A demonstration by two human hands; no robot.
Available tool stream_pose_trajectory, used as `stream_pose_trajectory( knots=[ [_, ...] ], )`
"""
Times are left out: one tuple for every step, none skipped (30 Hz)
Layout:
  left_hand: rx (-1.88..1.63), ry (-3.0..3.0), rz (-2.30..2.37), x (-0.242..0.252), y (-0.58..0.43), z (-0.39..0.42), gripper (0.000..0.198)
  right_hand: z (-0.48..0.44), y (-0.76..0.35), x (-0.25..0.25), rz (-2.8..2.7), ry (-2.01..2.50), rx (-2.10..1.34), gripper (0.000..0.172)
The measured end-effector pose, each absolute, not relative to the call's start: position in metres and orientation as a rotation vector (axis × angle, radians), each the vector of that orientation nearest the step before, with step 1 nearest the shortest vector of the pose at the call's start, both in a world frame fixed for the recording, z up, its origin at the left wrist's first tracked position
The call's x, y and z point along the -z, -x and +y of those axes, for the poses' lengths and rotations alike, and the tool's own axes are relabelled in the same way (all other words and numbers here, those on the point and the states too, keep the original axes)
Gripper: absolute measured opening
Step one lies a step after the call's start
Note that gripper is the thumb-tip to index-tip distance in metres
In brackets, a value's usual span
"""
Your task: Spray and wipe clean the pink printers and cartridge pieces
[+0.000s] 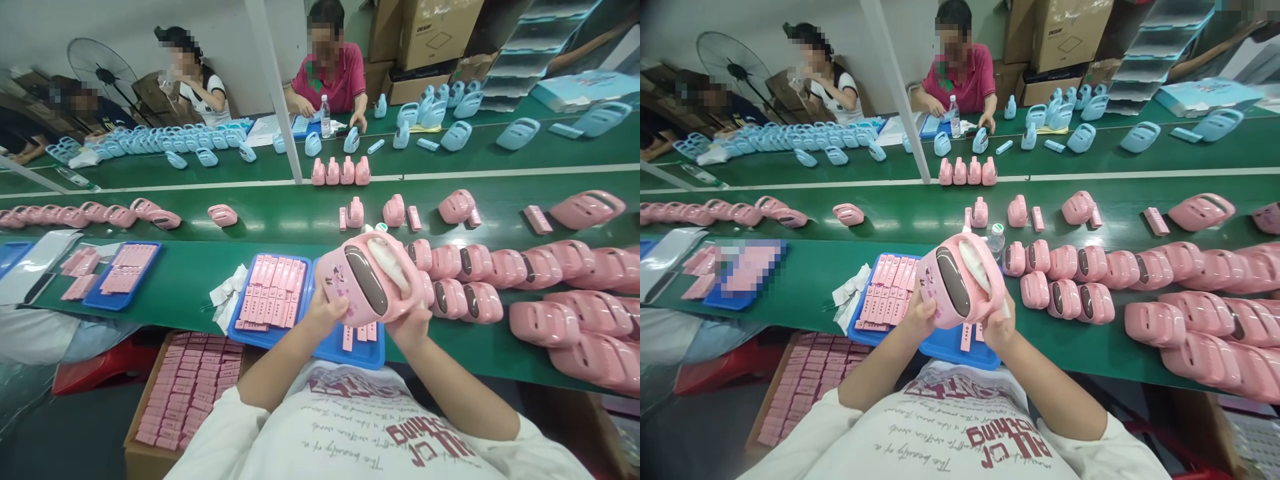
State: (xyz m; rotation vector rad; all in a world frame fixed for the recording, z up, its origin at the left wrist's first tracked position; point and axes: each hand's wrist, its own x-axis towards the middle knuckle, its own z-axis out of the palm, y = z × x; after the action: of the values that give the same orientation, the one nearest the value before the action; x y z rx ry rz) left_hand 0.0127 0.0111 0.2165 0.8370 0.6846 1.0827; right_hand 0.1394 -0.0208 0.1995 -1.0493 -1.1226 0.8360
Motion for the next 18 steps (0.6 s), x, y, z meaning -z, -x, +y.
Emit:
stream_pose_trajectory(
  knots=[
    [-1.076, -0.864, 0.703, -0.215, -0.011, 0.009, 0.097, -0.018, -0.145, -0.210, -1.069, 1.017, -0.880, 0.081],
    [-1.080, -0.886, 0.721, -0.214, -0.011, 0.007, 0.101, -0.015, -0.149, -0.219, -1.008, 0.998, -0.925, 0.072],
    [-1.087, -0.903, 0.738, -0.213, -0.010, 0.005, 0.104, -0.012, -0.152, -0.228, -0.948, 0.995, -0.967, 0.064],
    [-1.091, -0.916, 0.752, -0.213, -0.011, 0.002, 0.107, -0.010, -0.153, -0.235, -0.897, 1.008, -1.007, 0.059],
    [-1.094, -0.923, 0.764, -0.214, -0.011, 0.001, 0.110, -0.007, -0.154, -0.241, -0.848, 1.017, -1.037, 0.054],
    [-1.096, -0.931, 0.769, -0.215, -0.010, -0.001, 0.112, -0.005, -0.154, -0.245, -0.805, 1.018, -1.055, 0.051],
    [-1.096, -0.938, 0.766, -0.216, -0.010, -0.001, 0.113, -0.004, -0.154, -0.247, -0.771, 1.011, -1.066, 0.048],
    [-1.096, -0.947, 0.753, -0.217, -0.008, -0.001, 0.111, -0.003, -0.155, -0.249, -0.745, 1.000, -1.077, 0.046],
    [-1.087, -0.956, 0.729, -0.218, -0.006, 0.000, 0.107, -0.003, -0.156, -0.250, -0.725, 0.989, -1.088, 0.044],
    [-1.070, -0.964, 0.699, -0.219, -0.003, 0.001, 0.102, -0.003, -0.157, -0.251, -0.716, 0.978, -1.094, 0.043],
    [-1.040, -0.971, 0.666, -0.220, -0.001, 0.003, 0.095, -0.003, -0.159, -0.253, -0.724, 0.964, -1.092, 0.042],
    [-1.007, -0.975, 0.635, -0.220, 0.002, 0.005, 0.088, -0.003, -0.161, -0.255, -0.752, 0.945, -1.086, 0.041],
    [-0.982, -0.974, 0.611, -0.220, 0.004, 0.007, 0.083, -0.004, -0.163, -0.256, -0.794, 0.922, -1.078, 0.041],
    [-0.964, -0.968, 0.597, -0.220, 0.005, 0.009, 0.080, -0.005, -0.164, -0.257, -0.837, 0.896, -1.065, 0.044],
    [-0.957, -0.957, 0.596, -0.220, 0.006, 0.010, 0.078, -0.005, -0.165, -0.257, -0.874, 0.870, -1.054, 0.049],
    [-0.965, -0.942, 0.609, -0.220, 0.007, 0.010, 0.078, -0.006, -0.165, -0.255, -0.894, 0.849, -1.053, 0.054],
    [-0.974, -0.925, 0.631, -0.220, 0.007, 0.010, 0.078, -0.006, -0.164, -0.250, -0.899, 0.834, -1.069, 0.057],
    [-0.984, -0.906, 0.662, -0.220, 0.008, 0.010, 0.078, -0.007, -0.163, -0.243, -0.890, 0.831, -1.100, 0.059]
  ],
)
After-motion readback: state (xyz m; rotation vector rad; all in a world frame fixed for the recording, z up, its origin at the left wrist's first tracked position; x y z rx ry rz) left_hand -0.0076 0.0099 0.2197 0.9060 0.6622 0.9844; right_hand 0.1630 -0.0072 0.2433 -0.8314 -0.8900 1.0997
